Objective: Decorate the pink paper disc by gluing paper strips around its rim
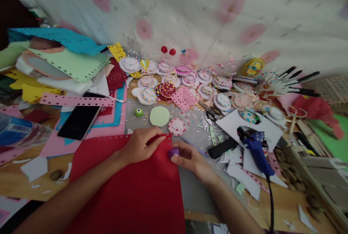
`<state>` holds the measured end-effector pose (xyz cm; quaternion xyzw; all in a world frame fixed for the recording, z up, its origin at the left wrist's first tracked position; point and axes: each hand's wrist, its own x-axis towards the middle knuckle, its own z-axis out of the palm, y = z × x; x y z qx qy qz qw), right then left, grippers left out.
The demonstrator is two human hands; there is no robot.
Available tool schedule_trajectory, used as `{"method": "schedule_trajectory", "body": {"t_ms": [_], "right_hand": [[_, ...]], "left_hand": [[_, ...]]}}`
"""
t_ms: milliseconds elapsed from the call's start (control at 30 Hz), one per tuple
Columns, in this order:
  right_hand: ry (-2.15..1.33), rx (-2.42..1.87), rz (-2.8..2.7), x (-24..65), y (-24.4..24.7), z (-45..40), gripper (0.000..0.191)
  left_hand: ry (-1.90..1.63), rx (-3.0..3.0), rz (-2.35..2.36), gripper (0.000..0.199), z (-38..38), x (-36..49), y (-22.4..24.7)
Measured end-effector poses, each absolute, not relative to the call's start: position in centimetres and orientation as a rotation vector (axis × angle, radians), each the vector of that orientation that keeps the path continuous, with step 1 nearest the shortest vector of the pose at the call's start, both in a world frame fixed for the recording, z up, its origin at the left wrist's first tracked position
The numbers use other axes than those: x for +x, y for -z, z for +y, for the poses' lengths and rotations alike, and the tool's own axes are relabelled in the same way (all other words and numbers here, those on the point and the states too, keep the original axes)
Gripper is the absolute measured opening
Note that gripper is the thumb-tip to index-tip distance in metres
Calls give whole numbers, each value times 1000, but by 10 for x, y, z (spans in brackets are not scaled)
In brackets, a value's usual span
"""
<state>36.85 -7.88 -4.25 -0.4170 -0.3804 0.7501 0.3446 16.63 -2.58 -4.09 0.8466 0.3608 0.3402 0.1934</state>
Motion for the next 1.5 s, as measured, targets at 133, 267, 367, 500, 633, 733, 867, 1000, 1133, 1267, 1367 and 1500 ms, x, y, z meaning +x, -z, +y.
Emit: {"method": "schedule_trajectory", "body": {"t_ms": [133,267,367,500,633,733,867,1000,1133,1267,1367,1500], "right_hand": [[-1928,-1108,-973,368,40,-78,42],[-1912,-1176,-977,369,43,-78,44],[-1932,-1191,-991,371,45,-77,42],[-1943,-1201,-1012,371,45,-75,41],[-1912,-1224,-1049,368,44,-75,41],[-1880,-1222,-1085,365,43,-76,40],[-1833,-1190,-1138,363,43,-78,36],[-1826,-1179,-1146,363,45,-78,35],[-1881,-1208,-1067,367,44,-77,40],[-1961,-1199,-1091,371,39,-78,40],[-1963,-1217,-1149,371,37,-79,40],[-1945,-1265,-1177,370,37,-81,41]], "left_hand": [[-908,2465,961,13,-16,169,28],[-933,2513,976,15,-15,172,33],[-959,2528,1014,14,-17,172,42],[-1028,2496,1008,10,-19,171,48],[-1069,2489,987,9,-21,171,48],[-1078,2484,982,8,-22,170,47],[-1045,2481,979,11,-22,171,45],[-1044,2479,969,12,-21,172,44],[-1081,2452,1006,10,-20,169,46],[-1106,2461,1041,9,-18,165,47],[-1145,2456,1045,7,-18,165,46],[-1165,2464,1040,7,-19,166,44]]}}
